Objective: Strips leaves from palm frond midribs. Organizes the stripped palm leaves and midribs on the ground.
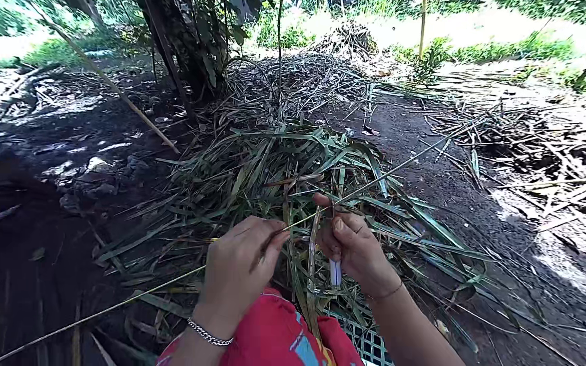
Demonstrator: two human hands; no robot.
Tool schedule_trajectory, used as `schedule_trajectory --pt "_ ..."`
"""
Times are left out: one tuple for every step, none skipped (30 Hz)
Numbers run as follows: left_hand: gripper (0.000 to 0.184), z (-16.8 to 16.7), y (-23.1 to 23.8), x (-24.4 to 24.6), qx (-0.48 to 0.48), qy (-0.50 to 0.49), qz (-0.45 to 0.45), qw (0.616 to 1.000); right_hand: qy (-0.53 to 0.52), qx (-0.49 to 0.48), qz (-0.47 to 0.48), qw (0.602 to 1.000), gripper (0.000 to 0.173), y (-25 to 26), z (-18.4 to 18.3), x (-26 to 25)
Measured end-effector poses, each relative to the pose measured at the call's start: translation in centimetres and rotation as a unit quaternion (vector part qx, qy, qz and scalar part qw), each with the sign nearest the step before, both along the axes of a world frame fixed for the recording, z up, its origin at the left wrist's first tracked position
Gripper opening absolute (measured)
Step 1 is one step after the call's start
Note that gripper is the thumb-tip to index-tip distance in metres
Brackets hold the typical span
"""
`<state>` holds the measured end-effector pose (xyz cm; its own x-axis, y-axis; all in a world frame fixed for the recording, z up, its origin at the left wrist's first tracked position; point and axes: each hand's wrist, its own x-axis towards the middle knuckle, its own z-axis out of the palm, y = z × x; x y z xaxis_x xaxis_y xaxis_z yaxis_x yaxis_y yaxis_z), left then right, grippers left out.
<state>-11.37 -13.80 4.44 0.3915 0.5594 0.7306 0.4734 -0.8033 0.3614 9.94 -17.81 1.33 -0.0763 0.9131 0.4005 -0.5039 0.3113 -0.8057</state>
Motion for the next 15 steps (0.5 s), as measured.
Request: schedule_trajectory --pt "0.025 0.0 -0.1 0.3 0.014 -0.008 -0.005 1.0 0.012 0.002 0.023 1.0 0.039 -0.1 -0.2 -0.6" --pt "0.024 -0.1 -0.2 0.3 0.02 -0.013 -0.01 1.0 0.019 0.004 0.031 0.999 0.038 -0.2 -0.2 -0.9" --pt "0.025 -0.1 -0.2 0.1 0.016 -0.016 -0.015 1.0 0.017 0.005 0.026 1.0 0.037 -0.2 -0.2 -0.8" --pt "0.025 0.0 -0.2 -0.1 0.008 -0.019 -0.022 1.0 0.008 0.007 0.016 1.0 0.035 -0.1 -0.2 -0.5" --pt "0.025 0.0 -0.3 -0.4 -0.002 -0.022 -0.031 0.999 0.0 0.01 0.002 1.0 0.034 0.0 -0.2 -0.1" --pt "0.025 0.1 -0.2 -0.6 -0.012 -0.027 -0.042 0.999 -0.008 0.013 -0.016 1.0 0.034 0.2 -0.2 0.5" --pt "0.025 0.1 -0.1 -0.9 -0.024 -0.033 -0.053 0.998 -0.016 0.017 -0.041 0.999 0.036 0.4 -0.1 1.4" --pt "0.025 0.2 0.2 -1.4 -0.037 -0.037 -0.063 0.997 -0.022 0.022 -0.069 0.997 0.037 0.5 0.2 2.5" --pt "0.024 0.3 0.4 -1.9 -0.05 -0.042 -0.072 0.995 -0.031 0.024 -0.098 0.994 0.038 0.7 0.4 3.7" --pt "0.024 0.3 0.7 -2.6 -0.061 -0.046 -0.078 0.994 -0.041 0.026 -0.128 0.991 0.037 0.8 0.7 5.0" --pt "0.025 0.3 1.1 -3.4 -0.072 -0.047 -0.081 0.993 -0.049 0.022 -0.161 0.985 0.035 1.0 1.0 6.3" --pt "0.026 0.2 1.5 -4.3 -0.082 -0.047 -0.082 0.992 -0.053 0.015 -0.191 0.98 0.034 1.0 1.4 7.6" --pt "0.028 0.0 2.1 -5.2 -0.091 -0.048 -0.084 0.991 -0.056 0.013 -0.215 0.975 0.033 1.1 1.7 9.0" --pt "0.028 -0.2 2.7 -6.2 -0.103 -0.05 -0.085 0.99 -0.057 0.014 -0.237 0.97 0.033 1.1 2.0 10.6" --pt "0.028 -0.5 3.4 -7.4 -0.117 -0.051 -0.086 0.988 -0.061 0.015 -0.255 0.965 0.033 1.0 2.2 12.3"
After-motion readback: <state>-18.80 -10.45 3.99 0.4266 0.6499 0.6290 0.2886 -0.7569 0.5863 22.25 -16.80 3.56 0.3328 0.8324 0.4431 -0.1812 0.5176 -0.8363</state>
